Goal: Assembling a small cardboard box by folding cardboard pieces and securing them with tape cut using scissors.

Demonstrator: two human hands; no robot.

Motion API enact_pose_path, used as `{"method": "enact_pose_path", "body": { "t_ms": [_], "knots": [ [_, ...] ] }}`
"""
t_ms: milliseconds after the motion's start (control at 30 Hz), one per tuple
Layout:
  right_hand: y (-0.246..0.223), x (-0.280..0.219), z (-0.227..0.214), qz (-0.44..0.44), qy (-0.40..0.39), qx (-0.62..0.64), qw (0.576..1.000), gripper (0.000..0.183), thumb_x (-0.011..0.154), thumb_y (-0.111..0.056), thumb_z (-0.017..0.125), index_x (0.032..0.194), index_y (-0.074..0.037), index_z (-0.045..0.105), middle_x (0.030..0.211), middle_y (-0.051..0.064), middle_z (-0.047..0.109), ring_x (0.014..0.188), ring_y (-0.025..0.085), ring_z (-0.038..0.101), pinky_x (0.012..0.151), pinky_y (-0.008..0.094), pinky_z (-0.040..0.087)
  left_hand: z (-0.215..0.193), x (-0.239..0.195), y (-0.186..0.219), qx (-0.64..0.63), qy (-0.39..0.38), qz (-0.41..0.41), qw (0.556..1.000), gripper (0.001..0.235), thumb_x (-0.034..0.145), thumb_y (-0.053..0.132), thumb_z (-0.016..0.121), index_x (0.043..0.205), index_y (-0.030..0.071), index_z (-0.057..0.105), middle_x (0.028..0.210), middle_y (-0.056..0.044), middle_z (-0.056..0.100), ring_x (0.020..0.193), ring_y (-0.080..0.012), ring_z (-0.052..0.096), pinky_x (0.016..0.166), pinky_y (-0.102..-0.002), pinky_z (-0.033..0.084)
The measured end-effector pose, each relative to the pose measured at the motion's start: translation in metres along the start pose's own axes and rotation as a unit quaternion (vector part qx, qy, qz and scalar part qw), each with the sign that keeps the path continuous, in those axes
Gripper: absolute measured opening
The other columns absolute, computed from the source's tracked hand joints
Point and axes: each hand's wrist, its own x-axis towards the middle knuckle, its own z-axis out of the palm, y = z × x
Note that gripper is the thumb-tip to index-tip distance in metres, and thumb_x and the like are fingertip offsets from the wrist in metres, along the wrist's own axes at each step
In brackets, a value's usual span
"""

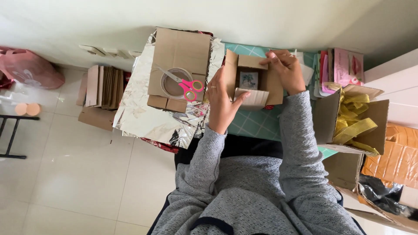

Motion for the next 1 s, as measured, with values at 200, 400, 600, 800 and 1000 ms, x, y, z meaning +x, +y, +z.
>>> {"method": "enact_pose_path", "body": {
  "t_ms": [200, 400, 600, 800, 1000],
  "knots": [
    [-0.009, -0.001, 0.005, 0.037, 0.015, -0.037, 0.999, 0.034, 0.114, -0.038, 0.056, 0.1, -0.02, 0.081, 0.118, 0.014, 0.071, 0.115, 0.038, 0.065, 0.105, 0.046, 0.045, 0.0, 0.003, 0.007, 0.0, 0.012, 0.035, 0.999, 0.091, 0.084, 0.022, 0.085, 0.157, 0.011, 0.032, 0.153, -0.016, 0.044, 0.134, -0.0398, 0.044, 0.105, -0.061, 0.032],
    [-0.013, 0.009, 0.031, 0.06, 0.053, -0.099, 0.992, 0.032, 0.112, -0.047, 0.057, 0.111, -0.022, 0.078, 0.113, 0.009, 0.072, 0.111, 0.037, 0.064, 0.103, 0.047, 0.044, 0.016, -0.004, 0.014, 0.061, -0.026, 0.049, 0.997, 0.083, 0.087, 0.013, 0.079, 0.157, 0.02, 0.035, 0.155, -0.005, 0.047, 0.136, -0.0281, 0.047, 0.105, -0.055, 0.033],
    [-0.04, -0.013, 0.05, 0.027, 0.096, 0.096, 0.99, 0.055, 0.117, -0.043, 0.033, 0.154, -0.004, 0.037, 0.148, 0.031, 0.05, 0.141, 0.048, 0.041, 0.117, 0.061, 0.031, -0.008, -0.001, 0.025, 0.066, -0.093, 0.068, 0.991, 0.066, 0.092, 0.017, 0.073, 0.151, 0.021, 0.043, 0.154, -0.004, 0.049, 0.138, -0.0284, 0.047, 0.105, -0.059, 0.031],
    [-0.021, -0.038, 0.06, -0.025, 0.081, 0.043, 0.995, 0.043, 0.115, -0.016, 0.042, 0.156, -0.003, 0.042, 0.16, 0.025, 0.036, 0.147, 0.047, 0.031, 0.122, 0.059, 0.021, -0.008, -0.004, 0.016, 0.061, -0.17, 0.066, 0.981, 0.073, 0.09, 0.033, 0.073, 0.154, 0.025, 0.039, 0.159, -0.002, 0.045, 0.146, -0.0268, 0.04, 0.106, -0.064, 0.026],
    [0.002, -0.039, 0.059, -0.029, 0.065, -0.039, 0.997, 0.046, 0.112, -0.008, 0.049, 0.157, -0.01, 0.044, 0.163, 0.016, 0.036, 0.145, 0.043, 0.038, 0.12, 0.055, 0.029, -0.023, 0.0, 0.018, 0.016, -0.207, 0.061, 0.976, 0.072, 0.089, 0.033, 0.066, 0.155, 0.022, 0.038, 0.162, -0.004, 0.041, 0.148, -0.0261, 0.038, 0.106, -0.065, 0.02]
  ]
}}
